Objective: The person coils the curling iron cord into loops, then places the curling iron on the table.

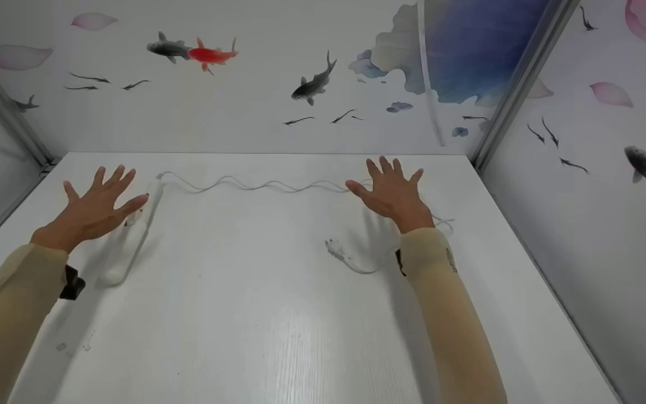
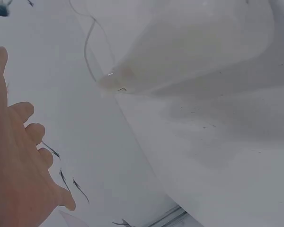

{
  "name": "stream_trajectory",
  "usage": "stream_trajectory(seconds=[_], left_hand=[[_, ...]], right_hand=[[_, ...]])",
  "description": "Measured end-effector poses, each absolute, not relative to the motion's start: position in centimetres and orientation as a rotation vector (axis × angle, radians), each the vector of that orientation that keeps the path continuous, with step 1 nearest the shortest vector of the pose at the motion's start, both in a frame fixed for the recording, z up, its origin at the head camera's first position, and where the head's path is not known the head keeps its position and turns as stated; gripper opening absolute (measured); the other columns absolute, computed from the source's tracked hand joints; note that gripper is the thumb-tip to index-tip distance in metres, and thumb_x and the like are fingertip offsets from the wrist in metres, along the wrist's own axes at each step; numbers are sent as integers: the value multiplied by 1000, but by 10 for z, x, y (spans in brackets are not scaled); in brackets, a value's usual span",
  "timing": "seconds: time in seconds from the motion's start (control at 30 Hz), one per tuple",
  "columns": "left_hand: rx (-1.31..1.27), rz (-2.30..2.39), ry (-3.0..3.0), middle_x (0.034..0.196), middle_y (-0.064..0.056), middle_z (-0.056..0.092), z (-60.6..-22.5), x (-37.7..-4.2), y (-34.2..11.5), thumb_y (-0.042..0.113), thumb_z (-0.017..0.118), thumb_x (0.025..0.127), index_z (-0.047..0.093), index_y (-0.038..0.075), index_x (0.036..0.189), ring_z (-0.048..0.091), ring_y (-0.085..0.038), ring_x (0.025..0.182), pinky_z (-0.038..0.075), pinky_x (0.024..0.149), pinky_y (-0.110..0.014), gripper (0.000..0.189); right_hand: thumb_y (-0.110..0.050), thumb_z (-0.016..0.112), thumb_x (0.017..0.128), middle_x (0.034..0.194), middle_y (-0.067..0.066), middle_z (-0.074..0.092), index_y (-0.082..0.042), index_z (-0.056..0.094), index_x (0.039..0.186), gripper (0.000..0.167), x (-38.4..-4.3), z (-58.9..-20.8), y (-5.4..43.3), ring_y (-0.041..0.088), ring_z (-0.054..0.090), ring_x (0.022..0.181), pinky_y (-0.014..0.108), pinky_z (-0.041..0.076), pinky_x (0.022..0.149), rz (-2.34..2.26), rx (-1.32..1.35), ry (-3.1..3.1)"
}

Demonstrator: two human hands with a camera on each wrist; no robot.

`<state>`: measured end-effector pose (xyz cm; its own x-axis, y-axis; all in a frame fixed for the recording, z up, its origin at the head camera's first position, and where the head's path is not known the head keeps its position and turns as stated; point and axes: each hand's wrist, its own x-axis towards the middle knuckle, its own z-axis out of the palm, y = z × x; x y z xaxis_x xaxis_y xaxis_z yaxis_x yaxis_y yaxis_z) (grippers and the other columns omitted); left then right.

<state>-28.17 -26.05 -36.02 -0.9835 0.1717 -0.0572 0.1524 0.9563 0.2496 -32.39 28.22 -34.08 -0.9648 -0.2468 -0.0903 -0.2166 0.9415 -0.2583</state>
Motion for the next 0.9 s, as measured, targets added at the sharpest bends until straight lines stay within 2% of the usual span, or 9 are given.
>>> stream_trajectory(seconds=[0.37, 0.6, 0.8, 0.9], left_hand=[[234, 521, 3019, 168, -20, 0, -373, -258, -264, 72, 28, 99, 6, 12, 162, -15, -47, 152, -21, 103, -79, 90], [147, 770, 2898, 167, -21, -12, -389, -247, -269, 68, 33, 100, -8, 11, 161, -15, -49, 151, -18, 104, -79, 93], [84, 911, 2845, 166, -25, -8, -402, -242, -266, 65, 36, 101, -8, 7, 161, -6, -53, 151, -8, 109, -79, 94], [16, 967, 2815, 165, -28, -3, -406, -241, -264, 66, 37, 100, -8, 7, 161, 2, -54, 150, 5, 114, -75, 96]], right_hand=[[-69, 23, 101, 166, 22, 18, -11, 22, 161, 84, -299, -364, 281, 45, 7, 154, 73, -5, 115, -587, -341, 2881], [-67, 26, 102, 165, 20, 24, -10, 27, 159, 81, -285, -379, 276, 44, 16, 153, 65, 13, 120, -814, -344, 2795], [-61, 26, 105, 164, 22, 25, -6, 28, 158, 77, -276, -388, 267, 44, 17, 153, 61, 15, 122, -894, -357, 2713], [-62, 28, 104, 164, 22, 25, -5, 28, 158, 78, -274, -393, 261, 44, 19, 152, 61, 17, 121, -895, -352, 2690]])
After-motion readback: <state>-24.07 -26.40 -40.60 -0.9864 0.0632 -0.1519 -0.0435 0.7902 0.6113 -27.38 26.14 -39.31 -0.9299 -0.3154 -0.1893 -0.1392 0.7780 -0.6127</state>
